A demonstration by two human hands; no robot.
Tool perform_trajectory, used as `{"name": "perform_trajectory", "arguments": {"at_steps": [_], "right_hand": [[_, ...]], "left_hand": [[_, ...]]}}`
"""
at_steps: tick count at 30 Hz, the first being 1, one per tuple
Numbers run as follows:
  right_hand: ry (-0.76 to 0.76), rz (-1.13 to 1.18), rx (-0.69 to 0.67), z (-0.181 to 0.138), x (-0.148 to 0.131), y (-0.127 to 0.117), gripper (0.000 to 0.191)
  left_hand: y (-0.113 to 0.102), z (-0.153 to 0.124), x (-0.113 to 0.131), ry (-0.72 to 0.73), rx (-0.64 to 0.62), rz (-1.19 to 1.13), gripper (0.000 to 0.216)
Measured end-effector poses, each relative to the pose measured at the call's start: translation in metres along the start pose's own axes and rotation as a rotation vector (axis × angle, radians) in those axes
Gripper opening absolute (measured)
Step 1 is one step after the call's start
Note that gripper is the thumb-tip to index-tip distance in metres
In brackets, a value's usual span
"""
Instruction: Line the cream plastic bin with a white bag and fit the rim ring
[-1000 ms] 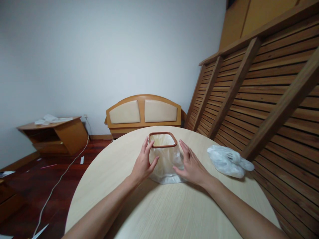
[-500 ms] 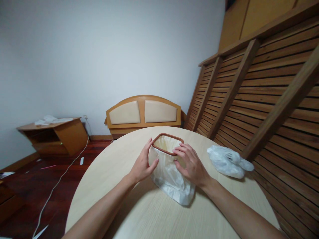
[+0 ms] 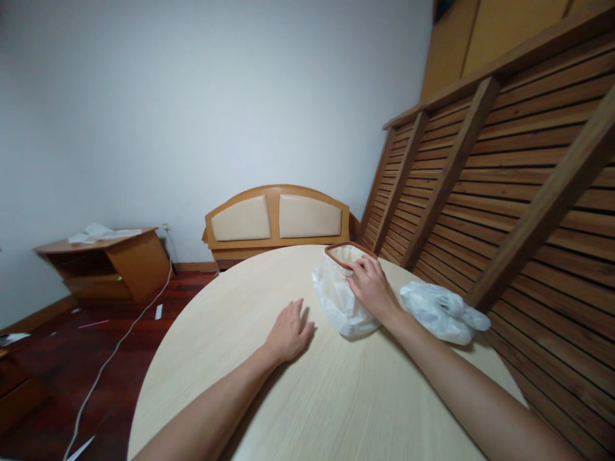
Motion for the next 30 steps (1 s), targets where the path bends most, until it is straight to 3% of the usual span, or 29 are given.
{"name": "perform_trajectory", "arguments": {"at_steps": [6, 19, 22, 25, 28, 30], "right_hand": [[0.14, -0.178, -0.063, 0.023, 0.051, 0.016, 0.032], [0.33, -0.271, -0.025, 0.039, 0.109, 0.021, 0.031], [0.326, -0.272, 0.004, 0.038, 0.101, 0.018, 0.039], [0.22, -0.185, 0.049, 0.03, 0.071, 0.018, 0.045], [0.035, -0.01, -0.034, 0.006, 0.024, 0.028, 0.04], [0.011, 0.093, -0.149, -0.018, -0.003, 0.039, 0.036]], "left_hand": [[-0.005, -0.001, 0.01, 0.057, -0.076, 0.107, 0.038], [-0.01, 0.0, 0.01, 0.068, -0.1, 0.115, 0.039], [-0.01, 0.0, 0.009, 0.074, -0.097, 0.114, 0.039], [-0.01, 0.0, 0.01, 0.082, -0.095, 0.109, 0.039], [-0.009, -0.001, 0.011, 0.098, -0.1, 0.105, 0.041], [-0.009, -0.002, 0.013, 0.119, -0.108, 0.106, 0.042]]}}
Point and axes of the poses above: each hand's wrist, its own z-axis towards the middle knuckle, its own y-axis out of the palm, x = y × z, the point moved 5 cm from there along z, towards the middle knuckle, and after that the axes turned 1 degree about y, right-handed, at the moved point
